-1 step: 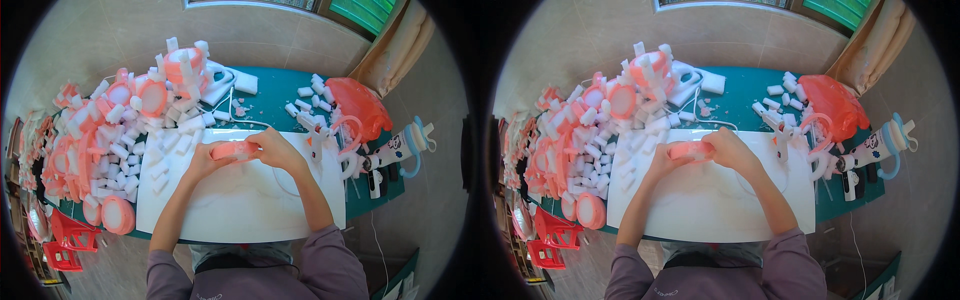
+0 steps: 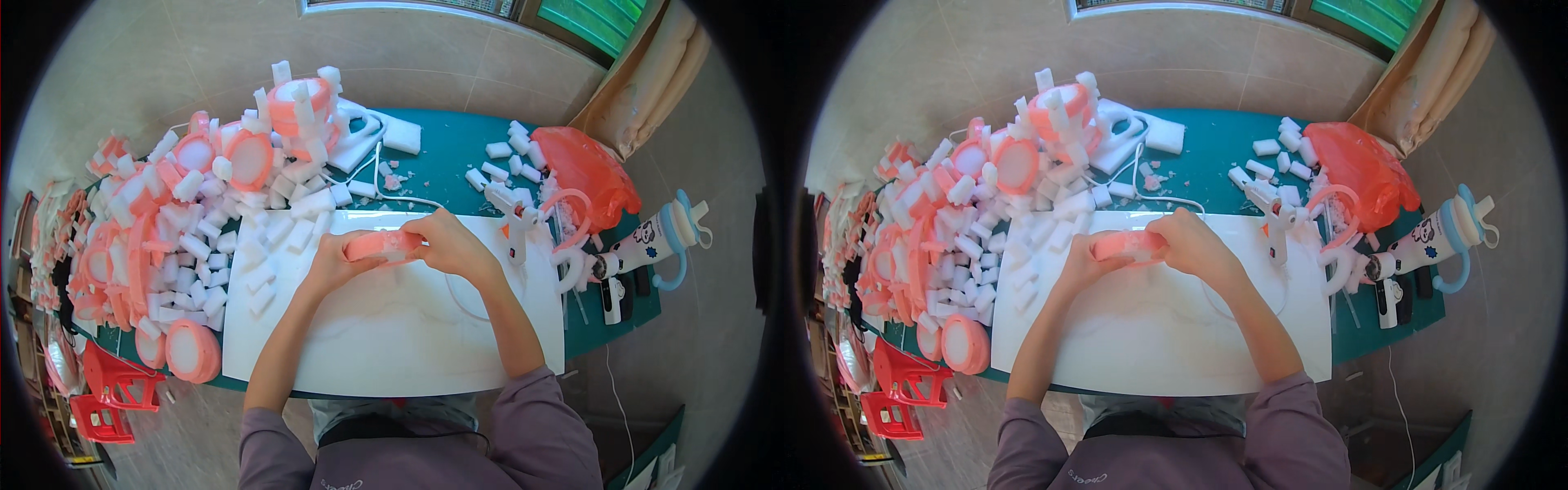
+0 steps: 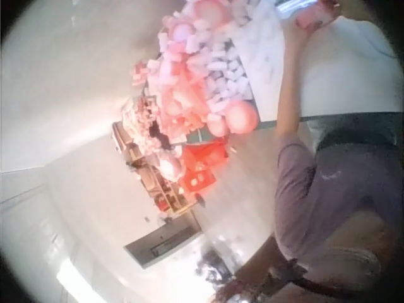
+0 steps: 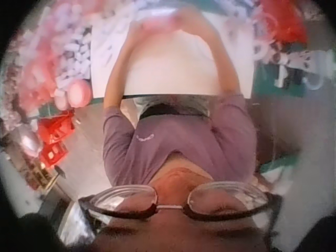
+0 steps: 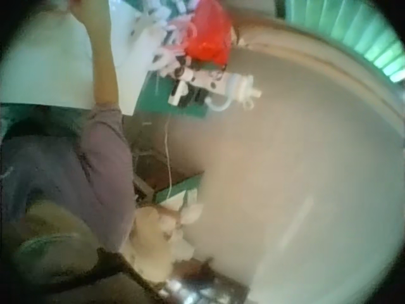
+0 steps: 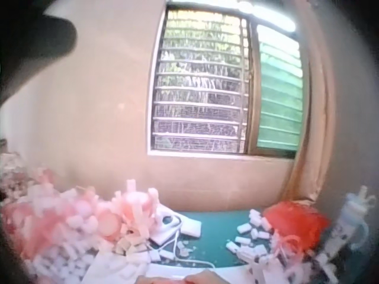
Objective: Gluing pink and white foam components together using a hot glue gun at a manufacturing workstation.
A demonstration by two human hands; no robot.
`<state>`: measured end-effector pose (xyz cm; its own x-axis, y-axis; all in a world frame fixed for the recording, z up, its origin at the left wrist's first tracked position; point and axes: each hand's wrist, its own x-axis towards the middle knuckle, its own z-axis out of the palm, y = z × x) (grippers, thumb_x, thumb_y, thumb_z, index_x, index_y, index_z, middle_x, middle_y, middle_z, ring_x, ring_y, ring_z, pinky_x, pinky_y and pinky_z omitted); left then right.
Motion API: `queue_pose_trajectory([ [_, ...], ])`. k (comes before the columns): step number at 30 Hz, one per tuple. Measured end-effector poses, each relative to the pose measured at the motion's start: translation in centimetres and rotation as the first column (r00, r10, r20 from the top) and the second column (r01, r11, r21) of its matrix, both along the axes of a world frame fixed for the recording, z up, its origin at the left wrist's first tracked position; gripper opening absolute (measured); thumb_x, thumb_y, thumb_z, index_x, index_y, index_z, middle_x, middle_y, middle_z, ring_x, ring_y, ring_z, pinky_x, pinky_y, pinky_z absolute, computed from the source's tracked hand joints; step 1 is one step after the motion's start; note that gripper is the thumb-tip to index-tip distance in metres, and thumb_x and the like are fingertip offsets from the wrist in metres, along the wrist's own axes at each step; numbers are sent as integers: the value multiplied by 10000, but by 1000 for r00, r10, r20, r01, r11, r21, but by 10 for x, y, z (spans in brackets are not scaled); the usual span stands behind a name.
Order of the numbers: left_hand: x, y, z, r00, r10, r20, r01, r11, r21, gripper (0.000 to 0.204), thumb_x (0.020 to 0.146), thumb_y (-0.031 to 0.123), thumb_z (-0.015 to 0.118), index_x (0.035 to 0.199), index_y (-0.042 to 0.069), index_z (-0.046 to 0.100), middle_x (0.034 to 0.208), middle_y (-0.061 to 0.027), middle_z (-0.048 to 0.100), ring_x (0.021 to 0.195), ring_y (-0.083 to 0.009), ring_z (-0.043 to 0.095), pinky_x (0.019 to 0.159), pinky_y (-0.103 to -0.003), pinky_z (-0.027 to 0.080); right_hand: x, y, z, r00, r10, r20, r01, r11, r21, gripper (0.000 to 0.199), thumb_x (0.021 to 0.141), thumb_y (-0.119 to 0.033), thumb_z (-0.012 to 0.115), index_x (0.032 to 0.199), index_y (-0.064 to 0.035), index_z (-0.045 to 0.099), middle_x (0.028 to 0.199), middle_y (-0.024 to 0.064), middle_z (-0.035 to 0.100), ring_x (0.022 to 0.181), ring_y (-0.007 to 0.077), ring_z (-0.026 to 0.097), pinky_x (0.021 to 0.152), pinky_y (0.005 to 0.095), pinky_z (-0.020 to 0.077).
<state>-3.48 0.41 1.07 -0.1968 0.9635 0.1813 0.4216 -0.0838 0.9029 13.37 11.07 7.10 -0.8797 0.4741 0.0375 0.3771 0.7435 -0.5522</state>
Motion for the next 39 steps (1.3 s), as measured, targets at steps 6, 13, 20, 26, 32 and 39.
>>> queue_pose_trajectory([
  [6, -3, -1, 0, 1000, 2, 26, 0, 998, -57, 396, 644, 165, 740, 1012, 80, 622, 870, -84, 647, 750, -176, 600, 727, -277, 466, -2, 0, 1, 1000, 8, -5, -8, 1000, -2, 127, 646, 32, 642, 768, 18, 610, 708, 174, 600, 643, 274, 566, 583, 333, 431],
  [13, 0, 0, 11, 999, -47, 9, 47, 998, -52, 524, 645, 178, 737, 1136, 140, 560, 885, -90, 644, 775, -188, 594, 745, -277, 458, 1, -3, -2, 1000, -21, -23, 22, 998, 53, 137, 642, 36, 633, 777, 24, 615, 713, 192, 598, 645, 288, 569, 576, 343, 426],
  [20, -5, -2, 6, 998, -54, 13, 55, 997, -60, 431, 646, 162, 727, 1055, 98, 604, 838, -76, 644, 722, -174, 594, 708, -270, 462, 1, -5, -1, 999, 9, -32, -9, 1000, 20, 134, 644, 36, 614, 778, 24, 615, 711, 188, 597, 636, 291, 565, 574, 345, 424],
  [26, 1, -3, 19, 999, -38, 37, 43, 987, -155, 308, 651, 148, 725, 934, 52, 651, 812, -65, 647, 711, -149, 592, 686, -265, 461, 2, 1, -1, 999, 21, -28, -22, 999, -44, 83, 639, 29, 585, 720, 19, 600, 760, 193, 595, 734, 337, 564, 644, 380, 441],
  [32, 0, -2, 17, 999, -43, 29, 47, 984, -170, 300, 654, 134, 721, 934, 55, 650, 811, -68, 649, 716, -155, 593, 691, -269, 461, 3, 3, 2, 999, 35, -1, -35, 996, -81, 113, 640, 28, 580, 748, 21, 613, 760, 191, 599, 725, 324, 568, 635, 371, 440],
  [39, 0, 0, 14, 1000, -26, 0, 25, 986, -165, 327, 649, 154, 716, 955, 64, 644, 854, -77, 650, 736, -175, 598, 712, -283, 465, 4, 5, 3, 999, 33, 15, -32, 995, -90, 119, 647, 14, 582, 761, 11, 617, 759, 182, 606, 717, 315, 573, 634, 370, 443],
])
